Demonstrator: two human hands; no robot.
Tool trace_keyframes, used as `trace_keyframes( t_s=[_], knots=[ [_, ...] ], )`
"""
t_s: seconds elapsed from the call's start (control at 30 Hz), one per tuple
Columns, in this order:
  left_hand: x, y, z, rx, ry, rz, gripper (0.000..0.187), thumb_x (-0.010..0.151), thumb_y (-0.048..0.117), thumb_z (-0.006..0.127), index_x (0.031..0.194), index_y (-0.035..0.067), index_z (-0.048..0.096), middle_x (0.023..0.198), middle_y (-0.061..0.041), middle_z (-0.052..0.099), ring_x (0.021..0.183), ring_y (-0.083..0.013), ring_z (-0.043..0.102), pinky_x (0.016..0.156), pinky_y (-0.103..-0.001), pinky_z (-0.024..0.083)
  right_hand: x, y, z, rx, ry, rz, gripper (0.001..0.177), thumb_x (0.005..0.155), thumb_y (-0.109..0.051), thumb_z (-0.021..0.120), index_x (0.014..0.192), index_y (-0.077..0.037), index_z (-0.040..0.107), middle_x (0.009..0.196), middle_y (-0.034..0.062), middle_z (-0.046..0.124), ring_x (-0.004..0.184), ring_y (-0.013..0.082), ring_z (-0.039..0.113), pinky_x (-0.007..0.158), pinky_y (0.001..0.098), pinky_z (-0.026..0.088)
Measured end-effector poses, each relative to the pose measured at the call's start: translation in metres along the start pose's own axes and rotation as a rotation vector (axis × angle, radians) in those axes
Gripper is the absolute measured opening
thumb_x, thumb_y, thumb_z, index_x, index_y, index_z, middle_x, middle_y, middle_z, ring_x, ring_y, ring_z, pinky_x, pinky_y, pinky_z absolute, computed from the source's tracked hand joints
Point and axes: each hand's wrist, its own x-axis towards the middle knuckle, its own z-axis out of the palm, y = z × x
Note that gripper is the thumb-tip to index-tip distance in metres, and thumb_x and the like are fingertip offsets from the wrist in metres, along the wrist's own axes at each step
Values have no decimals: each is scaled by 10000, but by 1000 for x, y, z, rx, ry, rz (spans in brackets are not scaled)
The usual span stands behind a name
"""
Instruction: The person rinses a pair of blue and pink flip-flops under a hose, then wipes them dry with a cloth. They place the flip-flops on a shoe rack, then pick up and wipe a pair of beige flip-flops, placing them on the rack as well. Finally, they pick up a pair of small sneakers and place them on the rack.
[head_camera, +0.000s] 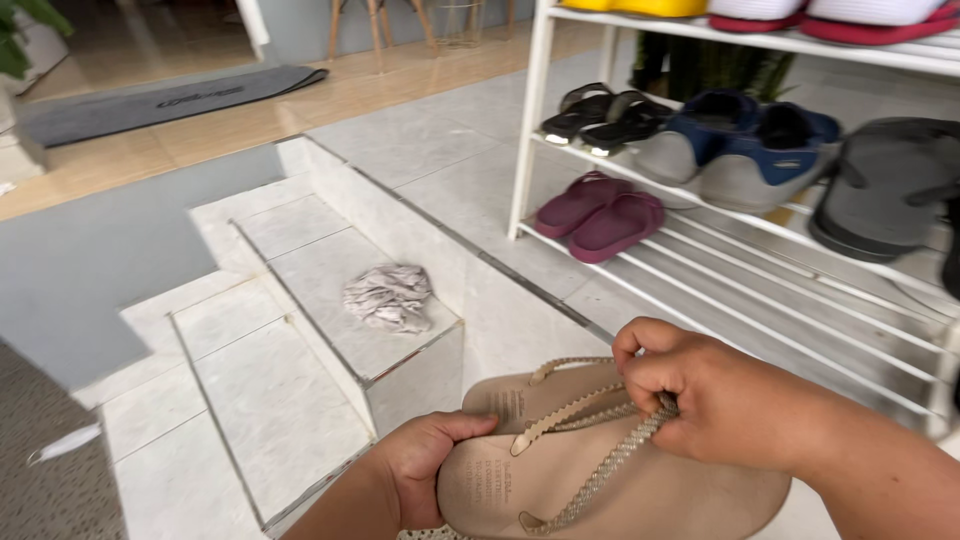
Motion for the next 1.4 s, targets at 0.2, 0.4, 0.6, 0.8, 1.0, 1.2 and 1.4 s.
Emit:
trace_keyframes(
  t_s=[0.2,0.4,0.6,0.8,1.0,1.2,1.4],
  knots=[
    [-5,22,1,-40,124,203,492,967,242,588,1443,155,497,1340,-150,686,1143,-325,722,978,-559,587,61,-6,3,-110,87,135,245,695,28,745,750,-65,525,1162,-58,529,926,145,583,752,318,527],
    [26,76,10,-98,305,323,471,977,173,608,1428,200,476,1307,-134,688,1141,-333,723,926,-570,623,134,51,-10,51,186,-41,215,691,36,741,783,-72,580,1203,-33,557,870,122,678,727,285,579],
    [66,144,0,-126,371,462,411,963,157,578,1369,190,524,1266,-128,695,1079,-330,722,887,-572,626,201,76,-46,42,110,69,451,772,-95,755,1189,-173,604,1377,-63,515,901,162,651,738,302,569],
    [83,194,-12,-293,587,609,385,1000,158,544,1382,153,498,1293,-135,680,1115,-322,709,895,-533,615,247,97,-63,28,83,86,544,827,-271,766,1342,-229,595,1460,-43,517,1218,179,582,872,336,569],
    [105,242,-10,-405,754,785,375,999,152,537,1369,199,494,1329,-65,641,1147,-254,686,922,-483,627,278,115,-39,123,-73,83,475,815,-304,764,1268,-195,667,1358,6,612,1335,180,560,1022,371,497],
    [143,302,-12,-486,814,844,376,1000,137,583,1364,185,499,1353,-33,620,1187,-220,654,965,-448,593,307,91,-33,1,-208,162,451,813,-328,705,1238,-184,666,1295,0,648,1213,168,623,1013,319,506],
    [205,362,-46,-269,560,693,441,959,247,625,1384,196,516,1407,-58,591,1244,-255,614,997,-442,551,348,84,-26,0,-215,316,420,844,-333,687,1233,-177,656,1350,-1,596,1242,186,594,1037,339,491]
  ],
)
